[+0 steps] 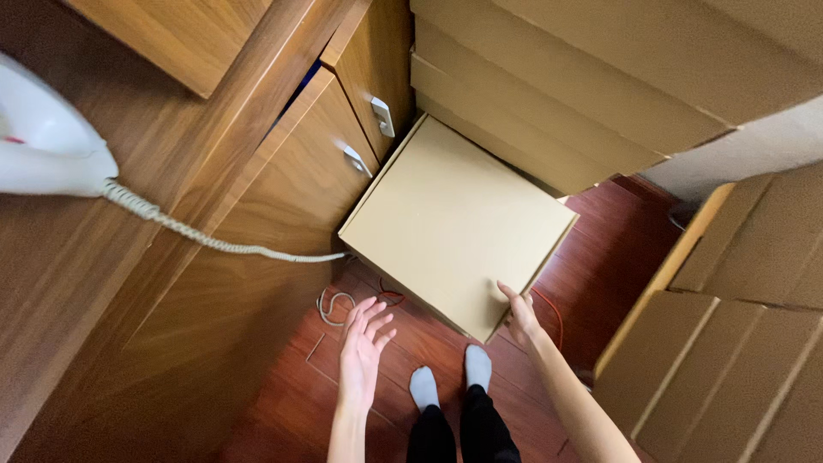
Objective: The person unpacks t-shirts from cardboard boxes, removes them from plastic bags, and hangs them on a clothing rack. The person also places empty plastic bags into boxes and stacks the boxes.
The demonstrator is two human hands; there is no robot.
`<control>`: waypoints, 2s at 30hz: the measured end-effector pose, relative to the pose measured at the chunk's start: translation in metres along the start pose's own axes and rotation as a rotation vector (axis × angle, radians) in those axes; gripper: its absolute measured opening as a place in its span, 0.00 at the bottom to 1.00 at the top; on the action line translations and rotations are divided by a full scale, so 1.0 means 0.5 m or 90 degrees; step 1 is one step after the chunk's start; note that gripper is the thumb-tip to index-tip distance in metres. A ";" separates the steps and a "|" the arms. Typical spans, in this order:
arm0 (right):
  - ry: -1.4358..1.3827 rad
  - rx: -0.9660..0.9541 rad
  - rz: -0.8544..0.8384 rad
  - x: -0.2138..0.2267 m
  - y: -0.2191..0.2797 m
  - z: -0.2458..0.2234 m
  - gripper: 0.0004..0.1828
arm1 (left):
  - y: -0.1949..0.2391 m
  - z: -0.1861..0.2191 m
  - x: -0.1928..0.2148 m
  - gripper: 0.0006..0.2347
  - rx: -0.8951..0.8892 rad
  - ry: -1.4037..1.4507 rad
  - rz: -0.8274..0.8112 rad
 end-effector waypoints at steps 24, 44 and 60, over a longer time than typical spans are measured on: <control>-0.155 0.057 -0.157 0.001 0.100 -0.038 0.13 | 0.009 -0.003 -0.044 0.13 -0.035 0.029 -0.050; -0.069 0.234 -0.129 0.375 0.739 -0.066 0.38 | 0.574 0.298 -0.013 0.30 -0.373 -0.492 0.134; 0.130 0.221 -0.414 0.137 1.167 -0.017 0.40 | 0.991 0.308 0.325 0.27 -0.240 0.021 0.222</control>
Point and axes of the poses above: each hand's wrist, its own y-axis away from the middle knuckle, its own x-axis out of the back of the hand, z = x × y, the point moved 2 cm from there along -y, towards the middle knuckle
